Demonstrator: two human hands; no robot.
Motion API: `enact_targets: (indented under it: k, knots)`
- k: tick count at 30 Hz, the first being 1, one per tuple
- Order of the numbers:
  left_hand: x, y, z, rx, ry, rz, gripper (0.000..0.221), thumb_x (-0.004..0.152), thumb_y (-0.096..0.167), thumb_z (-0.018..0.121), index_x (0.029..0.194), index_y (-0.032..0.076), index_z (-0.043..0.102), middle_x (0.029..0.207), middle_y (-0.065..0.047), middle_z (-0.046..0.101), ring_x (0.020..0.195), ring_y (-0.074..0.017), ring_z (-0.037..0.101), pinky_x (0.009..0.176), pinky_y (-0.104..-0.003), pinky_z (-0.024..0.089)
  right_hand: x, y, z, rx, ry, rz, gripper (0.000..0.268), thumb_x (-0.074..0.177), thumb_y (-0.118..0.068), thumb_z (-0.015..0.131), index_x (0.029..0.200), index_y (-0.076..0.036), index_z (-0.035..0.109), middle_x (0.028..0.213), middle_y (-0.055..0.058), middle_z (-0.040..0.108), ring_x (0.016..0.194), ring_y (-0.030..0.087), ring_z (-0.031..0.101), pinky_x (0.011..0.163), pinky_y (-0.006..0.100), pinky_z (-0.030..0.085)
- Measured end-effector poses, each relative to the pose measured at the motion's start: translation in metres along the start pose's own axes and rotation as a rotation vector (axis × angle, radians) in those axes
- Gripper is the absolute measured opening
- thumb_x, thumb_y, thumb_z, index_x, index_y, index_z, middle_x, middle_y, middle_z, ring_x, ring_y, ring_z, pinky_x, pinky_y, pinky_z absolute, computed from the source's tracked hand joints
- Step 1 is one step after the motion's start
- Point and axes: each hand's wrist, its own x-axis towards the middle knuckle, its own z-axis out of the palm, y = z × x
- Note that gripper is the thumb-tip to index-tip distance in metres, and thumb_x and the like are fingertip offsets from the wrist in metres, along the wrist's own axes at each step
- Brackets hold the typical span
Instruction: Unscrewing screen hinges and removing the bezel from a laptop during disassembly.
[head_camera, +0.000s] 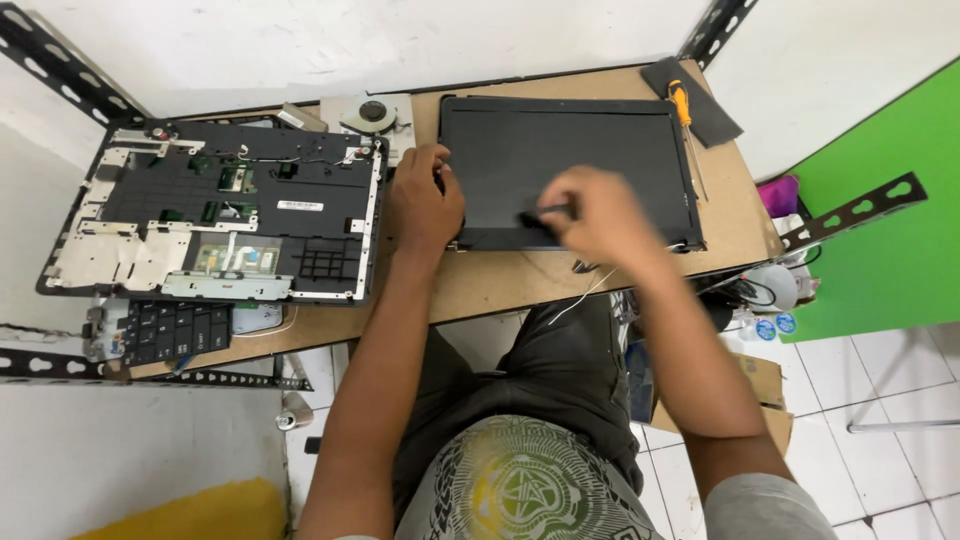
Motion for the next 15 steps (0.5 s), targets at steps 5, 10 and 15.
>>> enact_targets:
  k: [5,10,15]
  knots:
    - [0.001,0.006,-0.004,-0.023,-0.011,0.002,0.017,0.083,0.000,0.054,0.093,0.014,0.052,0.083,-0.005,0.050,0.079,-0.0269,0.059,0.065,-0.039,0.054,-0.010,0.046,-0.024,-0.253,-0.139,0.238,0.015,0.068,-0.013,0.074,0.083,-0.012,0.071,0.077,0.014,0.070,0.084,0.041,0.066,0.074,0.050,0.050]
    - [-0.003,-0.002,0.002,-0.038,0.030,0.037,0.017,0.081,0.000,0.055,0.091,0.013,0.051,0.081,-0.005,0.048,0.077,-0.0273,0.058,0.063,-0.040,0.053,-0.009,0.019,-0.006,-0.265,-0.185,0.242,0.015,0.067,-0.015,0.075,0.081,-0.013,0.071,0.075,0.013,0.070,0.083,0.041,0.067,0.073,0.050,0.051]
    - [-0.001,-0.002,0.002,-0.084,0.024,0.005,0.017,0.086,0.000,0.048,0.095,0.014,0.052,0.081,-0.006,0.050,0.076,-0.0278,0.059,0.067,-0.041,0.053,0.004,-0.026,0.024,-0.109,-0.156,0.121,0.015,0.068,-0.015,0.076,0.081,-0.012,0.069,0.075,0.012,0.069,0.081,0.037,0.068,0.072,0.045,0.053]
